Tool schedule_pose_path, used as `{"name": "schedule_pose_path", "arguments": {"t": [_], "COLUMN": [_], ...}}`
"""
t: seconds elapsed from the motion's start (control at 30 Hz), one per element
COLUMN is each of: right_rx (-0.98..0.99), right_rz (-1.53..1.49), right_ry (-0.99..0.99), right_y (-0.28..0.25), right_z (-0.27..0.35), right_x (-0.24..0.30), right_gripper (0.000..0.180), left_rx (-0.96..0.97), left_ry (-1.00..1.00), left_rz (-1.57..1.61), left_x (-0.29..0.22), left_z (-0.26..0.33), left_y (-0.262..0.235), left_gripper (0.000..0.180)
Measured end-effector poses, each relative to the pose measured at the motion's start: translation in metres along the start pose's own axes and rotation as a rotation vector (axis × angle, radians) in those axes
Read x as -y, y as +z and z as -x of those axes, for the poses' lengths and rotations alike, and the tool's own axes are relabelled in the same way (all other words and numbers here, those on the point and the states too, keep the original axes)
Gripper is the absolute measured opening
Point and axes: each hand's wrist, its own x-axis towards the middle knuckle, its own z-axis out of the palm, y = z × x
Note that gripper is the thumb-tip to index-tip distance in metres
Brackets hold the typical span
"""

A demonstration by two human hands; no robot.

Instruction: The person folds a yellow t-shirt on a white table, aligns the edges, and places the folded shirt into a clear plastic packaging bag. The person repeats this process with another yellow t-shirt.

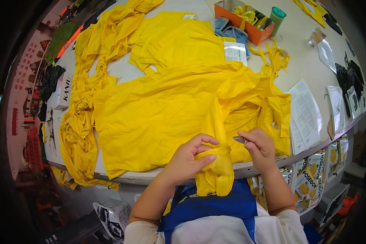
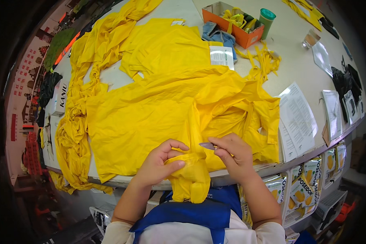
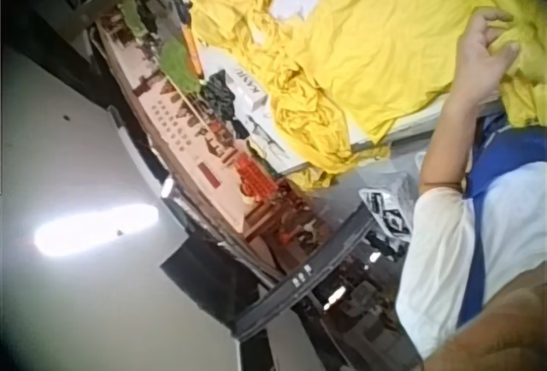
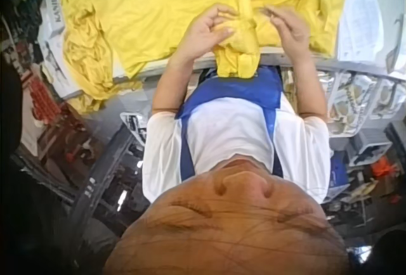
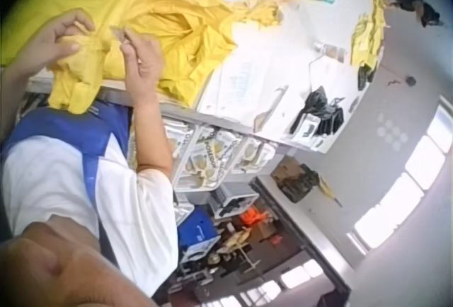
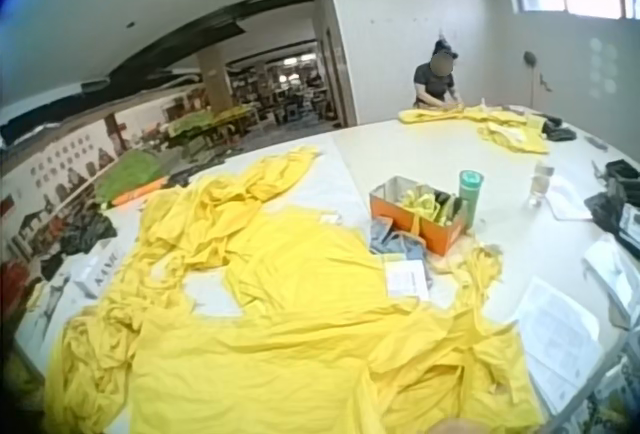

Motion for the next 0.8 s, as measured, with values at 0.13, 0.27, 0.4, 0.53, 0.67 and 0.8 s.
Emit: {"name": "schedule_pose_path", "arguments": {"t": [0.13, 0.27, 0.4, 0.53, 0.67, 0.8], "right_rx": [0.075, 0.174, 0.105, 0.119, 0.087, 0.151], "right_rz": [0.145, 0.296, 0.208, 0.069, 0.178, 0.080], "right_ry": [-0.057, -0.255, -0.128, -0.259, -0.332, -0.097], "right_y": [-0.008, -0.016, -0.005, 0.017, 0.023, 0.024], "right_z": [0.008, 0.005, 0.001, -0.001, -0.003, 0.000], "right_x": [-0.004, 0.000, 0.017, 0.013, 0.014, 0.014], "right_gripper": [0.035, 0.036, 0.034, 0.029, 0.020, 0.012], "left_rx": [0.158, 0.161, 0.100, 0.039, 0.021, -0.019], "left_ry": [-0.062, -0.051, -0.084, -0.070, 0.085, 0.137], "left_rz": [0.159, 0.188, 0.242, 0.146, -0.036, -0.262], "left_x": [0.001, 0.005, 0.003, 0.000, 0.005, -0.003], "left_z": [0.001, 0.000, -0.002, -0.002, -0.001, 0.003], "left_y": [-0.015, -0.022, -0.017, -0.008, -0.009, 0.000], "left_gripper": [0.023, 0.024, 0.024, 0.024, 0.020, 0.023]}}
